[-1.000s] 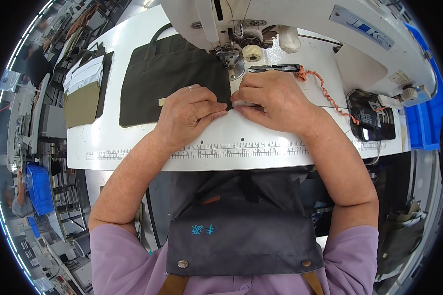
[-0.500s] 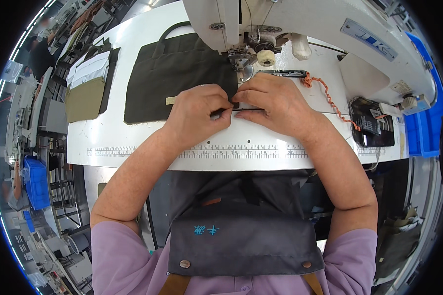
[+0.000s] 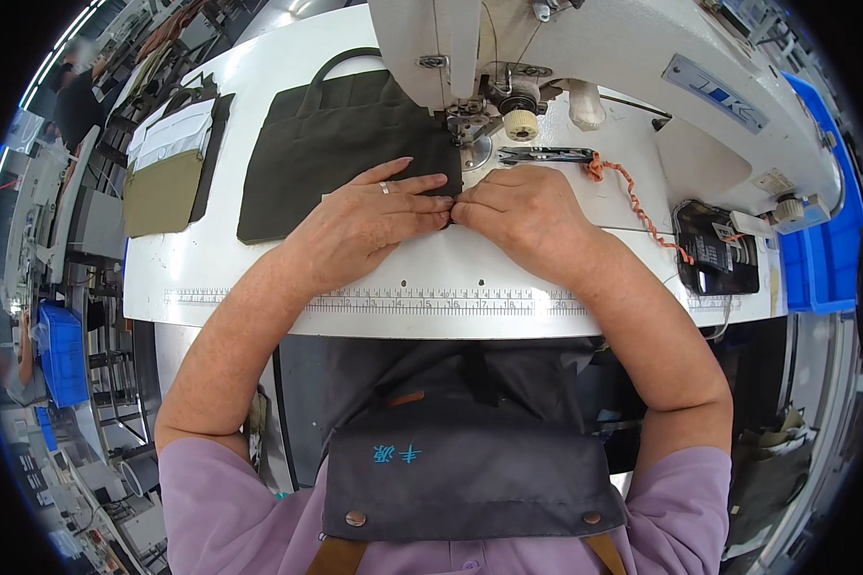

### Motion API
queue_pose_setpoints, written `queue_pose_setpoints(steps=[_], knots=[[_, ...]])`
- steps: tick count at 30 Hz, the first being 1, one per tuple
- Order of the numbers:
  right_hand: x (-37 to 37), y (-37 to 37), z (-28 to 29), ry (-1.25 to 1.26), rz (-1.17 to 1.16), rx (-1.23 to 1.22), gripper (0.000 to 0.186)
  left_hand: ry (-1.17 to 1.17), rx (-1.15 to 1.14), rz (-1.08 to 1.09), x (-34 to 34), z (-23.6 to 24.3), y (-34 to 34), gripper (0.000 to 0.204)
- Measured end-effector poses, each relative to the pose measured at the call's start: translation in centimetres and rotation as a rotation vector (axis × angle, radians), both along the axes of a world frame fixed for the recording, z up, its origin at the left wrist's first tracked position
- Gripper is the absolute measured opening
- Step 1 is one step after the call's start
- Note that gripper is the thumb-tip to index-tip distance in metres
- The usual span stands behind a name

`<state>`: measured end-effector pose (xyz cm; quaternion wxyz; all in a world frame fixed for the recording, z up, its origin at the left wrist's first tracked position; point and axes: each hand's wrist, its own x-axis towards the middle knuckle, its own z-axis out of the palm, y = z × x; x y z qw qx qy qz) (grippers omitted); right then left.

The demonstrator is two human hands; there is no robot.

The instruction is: Sew and align components of canvas bags using an industrial sewing machine.

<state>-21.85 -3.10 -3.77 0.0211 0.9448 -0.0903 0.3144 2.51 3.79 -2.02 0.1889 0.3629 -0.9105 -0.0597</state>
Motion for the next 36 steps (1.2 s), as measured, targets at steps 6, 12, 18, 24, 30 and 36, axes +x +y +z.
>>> queue_pose_setpoints(steps=[6, 12, 18, 24, 30, 36], knots=[[-0.7, 0.2, 0.4, -0.092, 0.028, 0.302, 0.011, -0.012, 0.132, 0.003, 0.1, 0.6, 0.2, 0.04], [-1.0, 0.2, 0.7, 0.006, -0.115, 0.535, 0.019, -0.048, -0.02, -0.059, 0.3, 0.2, -0.9, 0.045], [-0.3, 0.0, 0.8, 0.071, -0.293, 0.413, 0.026, 0.06, 0.081, -0.021, 1.4, -1.3, -3.4, 0.048], [0.0, 0.1, 1.0, 0.154, -0.39, 0.328, 0.036, 0.091, 0.013, 0.061, 1.3, -1.9, -5.5, 0.05], [-0.1, 0.2, 1.1, 0.163, -0.414, 0.344, 0.037, 0.094, 0.026, 0.145, 1.3, -1.7, -6.4, 0.05], [-0.4, -0.2, 0.7, 0.133, -0.389, 0.347, 0.036, 0.091, 0.012, 0.143, 1.1, -1.6, -6.2, 0.05]])
